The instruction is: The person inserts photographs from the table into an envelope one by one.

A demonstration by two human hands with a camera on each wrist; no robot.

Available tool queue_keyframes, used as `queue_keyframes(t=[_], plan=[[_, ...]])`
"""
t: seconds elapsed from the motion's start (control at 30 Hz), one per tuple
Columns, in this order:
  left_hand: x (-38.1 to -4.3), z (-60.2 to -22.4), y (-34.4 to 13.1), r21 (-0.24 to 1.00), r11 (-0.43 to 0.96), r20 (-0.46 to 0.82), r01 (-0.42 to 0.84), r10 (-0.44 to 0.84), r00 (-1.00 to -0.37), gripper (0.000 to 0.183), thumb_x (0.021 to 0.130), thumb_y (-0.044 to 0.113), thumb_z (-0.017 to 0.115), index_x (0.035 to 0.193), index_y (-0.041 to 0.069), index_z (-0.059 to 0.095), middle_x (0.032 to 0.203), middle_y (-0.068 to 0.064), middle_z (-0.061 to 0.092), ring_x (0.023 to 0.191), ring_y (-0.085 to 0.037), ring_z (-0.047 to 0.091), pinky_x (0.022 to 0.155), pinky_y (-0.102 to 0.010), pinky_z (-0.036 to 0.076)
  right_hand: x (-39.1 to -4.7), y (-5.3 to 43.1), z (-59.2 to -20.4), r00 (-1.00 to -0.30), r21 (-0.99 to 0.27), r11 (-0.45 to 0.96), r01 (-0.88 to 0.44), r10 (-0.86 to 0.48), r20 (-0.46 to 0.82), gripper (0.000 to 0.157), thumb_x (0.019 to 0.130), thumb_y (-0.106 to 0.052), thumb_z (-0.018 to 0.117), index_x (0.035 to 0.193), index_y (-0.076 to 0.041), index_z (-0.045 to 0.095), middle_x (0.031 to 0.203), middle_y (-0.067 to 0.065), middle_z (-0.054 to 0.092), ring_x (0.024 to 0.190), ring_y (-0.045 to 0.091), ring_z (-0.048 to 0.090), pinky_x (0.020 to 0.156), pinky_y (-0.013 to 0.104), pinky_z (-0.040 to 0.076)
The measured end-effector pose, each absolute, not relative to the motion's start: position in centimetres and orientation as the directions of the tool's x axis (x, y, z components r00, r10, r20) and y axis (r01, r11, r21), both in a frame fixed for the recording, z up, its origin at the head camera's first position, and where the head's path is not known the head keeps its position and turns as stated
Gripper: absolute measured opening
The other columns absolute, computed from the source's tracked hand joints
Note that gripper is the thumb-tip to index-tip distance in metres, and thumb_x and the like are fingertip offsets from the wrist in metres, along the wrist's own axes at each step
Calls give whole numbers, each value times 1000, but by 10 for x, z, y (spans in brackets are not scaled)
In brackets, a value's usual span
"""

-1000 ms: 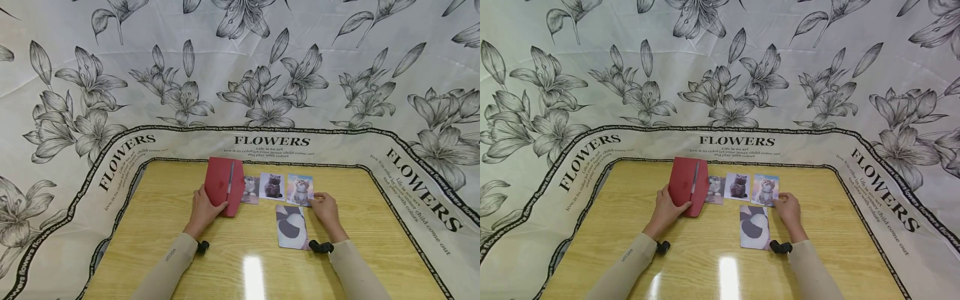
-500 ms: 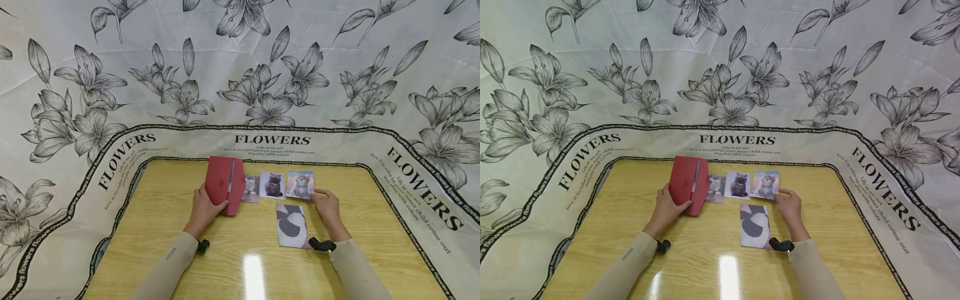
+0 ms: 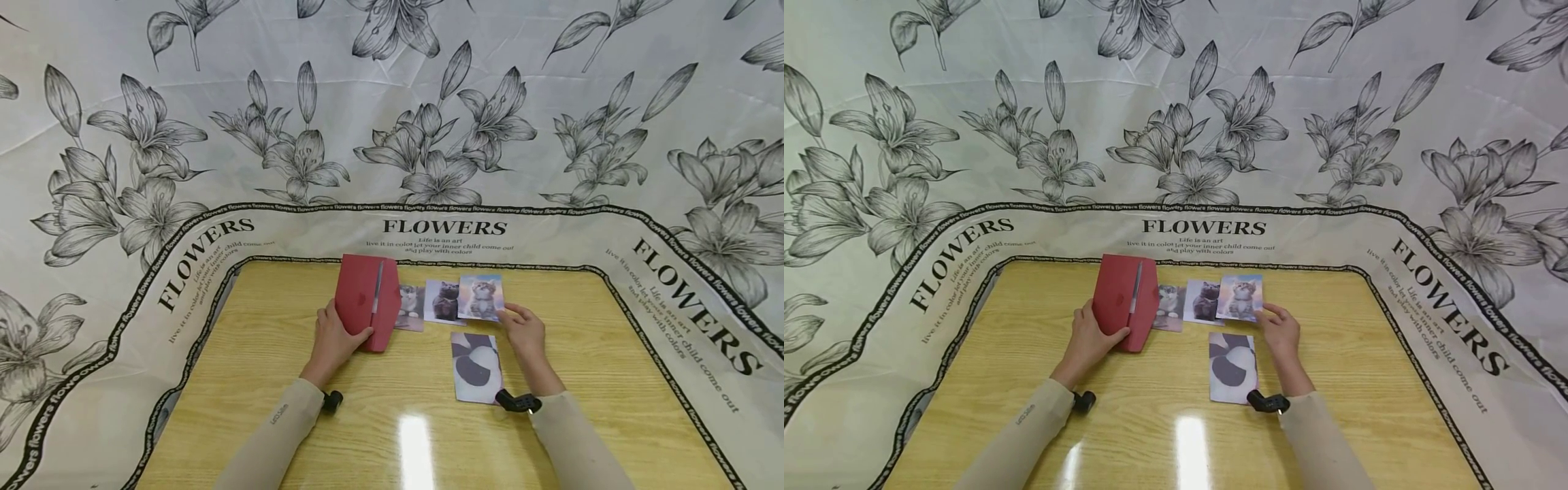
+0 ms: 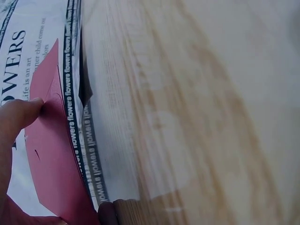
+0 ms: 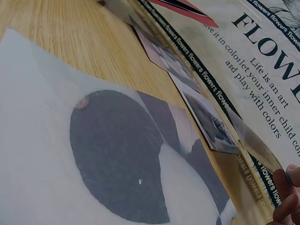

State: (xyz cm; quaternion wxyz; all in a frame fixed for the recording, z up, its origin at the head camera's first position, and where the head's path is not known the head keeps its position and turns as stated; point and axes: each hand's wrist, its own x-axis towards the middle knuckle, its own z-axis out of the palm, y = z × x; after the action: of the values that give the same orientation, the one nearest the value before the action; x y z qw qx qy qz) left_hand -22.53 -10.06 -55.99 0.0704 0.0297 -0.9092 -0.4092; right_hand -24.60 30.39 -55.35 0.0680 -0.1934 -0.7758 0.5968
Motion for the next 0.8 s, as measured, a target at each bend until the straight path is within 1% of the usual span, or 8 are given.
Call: queue_keyframes(t=[0.07, 0.17, 0.37, 0.47, 0.53, 0.6, 0.73, 0.8], plan=[[-225, -560, -100, 748, 663, 101, 1, -112, -989, 114, 86, 47, 90, 164, -6, 25, 143, -31, 42, 128, -45, 50, 108, -59, 48, -247, 301, -554, -917, -958, 190, 217, 376, -134, 45, 104, -24, 75, 143, -4, 66, 72, -7, 61, 55, 5, 41, 51, 24, 36], [-226, -560, -100, 750, 662, 98, -1, -113, -989, 114, 86, 47, 90, 163, -6, 26, 144, -30, 42, 128, -45, 50, 108, -59, 48, -246, 294, -553, -920, -967, 154, 201, 370, -133, 43, 104, -23, 74, 142, -2, 67, 67, -8, 56, 55, 4, 40, 51, 22, 35], [-226, -561, -100, 752, 659, 95, -5, -117, -989, 114, 85, 47, 91, 163, -6, 26, 143, -30, 43, 126, -44, 51, 107, -58, 49, -245, 276, -555, -936, -978, 155, 140, 344, -80, 44, 103, -23, 76, 141, -3, 67, 73, -13, 67, 58, 4, 45, 54, 21, 37], [-226, -560, -100, 749, 663, 85, -15, -118, -989, 114, 85, 47, 91, 164, -4, 25, 143, -30, 42, 127, -43, 51, 108, -58, 49, -245, 267, -557, -940, -985, 136, 107, 337, -56, 43, 102, -22, 78, 140, -4, 68, 75, -18, 69, 63, 3, 50, 57, 20, 40], [-226, -560, -100, 745, 667, 80, -19, -117, -990, 114, 85, 47, 90, 164, -4, 25, 143, -29, 42, 127, -43, 51, 108, -57, 49, -245, 261, -558, -945, -989, 119, 93, 324, -49, 43, 102, -22, 78, 140, -4, 68, 76, -19, 70, 67, 3, 51, 60, 20, 40], [-226, -560, -100, 744, 667, 80, -18, -116, -990, 115, 86, 47, 90, 164, -4, 25, 143, -29, 42, 127, -43, 51, 108, -57, 49, -244, 255, -559, -949, -991, 102, 90, 311, -54, 43, 102, -23, 77, 140, -6, 68, 78, -19, 71, 70, 4, 51, 62, 20, 41], [-226, -559, -100, 748, 663, 70, -24, -115, -991, 116, 85, 48, 90, 164, -4, 24, 144, -29, 42, 128, -42, 49, 108, -57, 49, -241, 243, -558, -958, -993, 77, 84, 281, -59, 42, 103, -25, 76, 141, -9, 68, 79, -16, 71, 70, 7, 50, 64, 21, 42], [-226, -559, -100, 750, 661, 66, -27, -115, -991, 116, 85, 49, 90, 165, -4, 23, 144, -29, 42, 128, -42, 49, 108, -57, 49, -241, 238, -558, -961, -995, 65, 72, 272, -52, 42, 102, -25, 77, 140, -9, 69, 79, -15, 71, 72, 9, 52, 65, 23, 43]])
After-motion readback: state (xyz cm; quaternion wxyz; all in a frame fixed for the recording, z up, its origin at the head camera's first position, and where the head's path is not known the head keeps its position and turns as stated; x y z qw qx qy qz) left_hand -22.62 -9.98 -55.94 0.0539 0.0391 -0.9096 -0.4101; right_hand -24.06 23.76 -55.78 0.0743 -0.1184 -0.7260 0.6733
